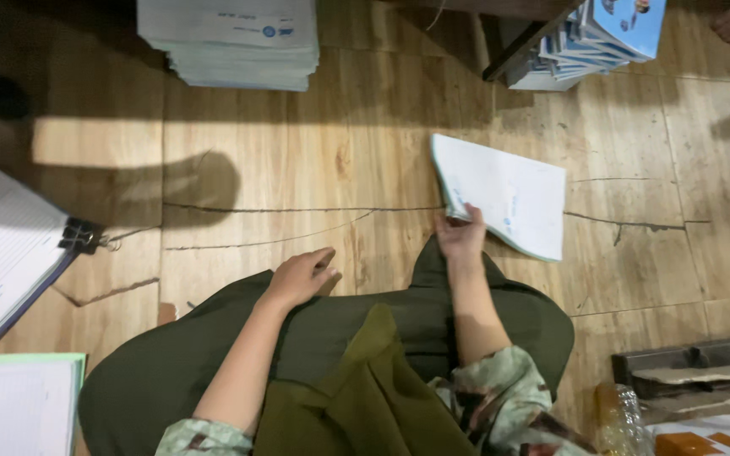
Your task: The person sits cross-legged on the floor and sorts through stacks of papers. They pick up a stack, flip through the pages, and place the papers onto a separate pile on the floor.
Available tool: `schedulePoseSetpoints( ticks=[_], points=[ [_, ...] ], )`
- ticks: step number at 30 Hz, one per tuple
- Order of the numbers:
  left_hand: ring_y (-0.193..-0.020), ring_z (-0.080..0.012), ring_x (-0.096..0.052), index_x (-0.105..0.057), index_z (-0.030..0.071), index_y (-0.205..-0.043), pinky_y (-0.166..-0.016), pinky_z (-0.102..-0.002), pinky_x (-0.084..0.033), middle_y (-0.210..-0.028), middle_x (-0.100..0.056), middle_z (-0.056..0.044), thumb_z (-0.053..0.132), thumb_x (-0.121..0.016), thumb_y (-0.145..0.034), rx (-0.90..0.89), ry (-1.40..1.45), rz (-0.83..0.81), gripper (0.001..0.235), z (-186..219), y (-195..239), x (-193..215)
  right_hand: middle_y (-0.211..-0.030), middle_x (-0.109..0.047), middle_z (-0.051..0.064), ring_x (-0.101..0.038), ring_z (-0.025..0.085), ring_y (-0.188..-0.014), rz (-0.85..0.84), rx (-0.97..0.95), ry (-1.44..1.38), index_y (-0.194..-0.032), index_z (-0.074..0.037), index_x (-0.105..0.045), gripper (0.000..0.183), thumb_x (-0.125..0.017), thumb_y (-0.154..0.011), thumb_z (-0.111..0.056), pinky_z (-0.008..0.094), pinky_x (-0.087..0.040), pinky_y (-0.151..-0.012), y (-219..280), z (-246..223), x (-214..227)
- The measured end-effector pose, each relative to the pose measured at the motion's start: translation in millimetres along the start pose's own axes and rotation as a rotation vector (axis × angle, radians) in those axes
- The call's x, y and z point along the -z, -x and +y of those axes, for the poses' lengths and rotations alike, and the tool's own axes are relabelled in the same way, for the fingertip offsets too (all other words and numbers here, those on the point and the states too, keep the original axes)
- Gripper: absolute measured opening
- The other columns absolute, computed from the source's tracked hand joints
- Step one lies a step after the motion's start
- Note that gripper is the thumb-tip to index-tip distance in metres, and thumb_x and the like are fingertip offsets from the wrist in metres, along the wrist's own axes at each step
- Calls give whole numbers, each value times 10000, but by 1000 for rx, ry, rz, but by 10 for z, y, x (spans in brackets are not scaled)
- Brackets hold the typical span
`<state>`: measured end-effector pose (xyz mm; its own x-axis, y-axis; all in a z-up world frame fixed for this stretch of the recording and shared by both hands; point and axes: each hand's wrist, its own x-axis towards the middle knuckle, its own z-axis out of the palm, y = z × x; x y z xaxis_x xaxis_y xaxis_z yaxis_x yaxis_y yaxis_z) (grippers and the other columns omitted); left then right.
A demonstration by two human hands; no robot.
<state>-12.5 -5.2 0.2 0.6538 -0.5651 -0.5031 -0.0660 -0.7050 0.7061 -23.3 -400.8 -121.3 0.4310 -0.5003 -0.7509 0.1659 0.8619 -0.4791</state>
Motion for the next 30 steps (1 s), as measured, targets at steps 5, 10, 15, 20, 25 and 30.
schedulePoseSetpoints(
  ticks=[5,10,15,20,25,30],
  points=[
    [-1188,-392,-604,-544,130,-1404,-1017,-510,-464,-1257,-656,-192,421,-563,-946,11,260,103,543,-6,-28,18,-908,-602,176,-640,255,-723,-151,-258,59,-1056,39,-492,363,-727,-815,-98,331,-574,-700,810,998,-66],
    [-1299,-359,-526,-518,180,-1446,-1079,-479,-423,-1384,-585,-139,586,-542,-947,80,589,196,644,-57,-56,-32,-807,-651,116,-593,181,-622,-167,-385,283,-958,-3,-570,245,-733,-828,-131,289,-525,-623,1467,1597,-15],
    [-1163,-362,-633,-483,124,-1457,-988,-468,-507,-1304,-594,-251,487,-591,-968,184,1234,125,619,-45,-105,-141,-578,-377,-29,-305,101,-475,-228,-505,550,-755,-121,-482,412,-699,-862,-455,287,-398,-585,1662,1784,25],
    [-1082,-379,-659,-484,73,-1439,-935,-461,-547,-1221,-609,-284,485,-635,-951,227,1332,123,656,-139,-149,-155,-543,-309,-43,-248,90,-433,-265,-565,599,-710,-120,-485,440,-698,-876,-467,290,-398,-572,1519,1764,96],
    [-952,-336,-715,-491,60,-1432,-859,-428,-592,-1077,-662,-251,478,-731,-886,247,1297,104,728,-274,-242,-295,-515,-281,-63,-223,72,-418,-255,-583,649,-673,-126,-485,470,-700,-877,-491,275,-414,-576,1489,1771,182],
    [-764,-278,-727,-538,27,-1386,-667,-338,-628,-940,-700,-233,130,-758,-818,193,1067,192,617,-492,-414,-489,-501,-309,-35,-299,115,-372,-310,-554,904,-672,-124,-496,475,-706,-904,-481,334,-452,-533,1604,1769,208]
  ],
)
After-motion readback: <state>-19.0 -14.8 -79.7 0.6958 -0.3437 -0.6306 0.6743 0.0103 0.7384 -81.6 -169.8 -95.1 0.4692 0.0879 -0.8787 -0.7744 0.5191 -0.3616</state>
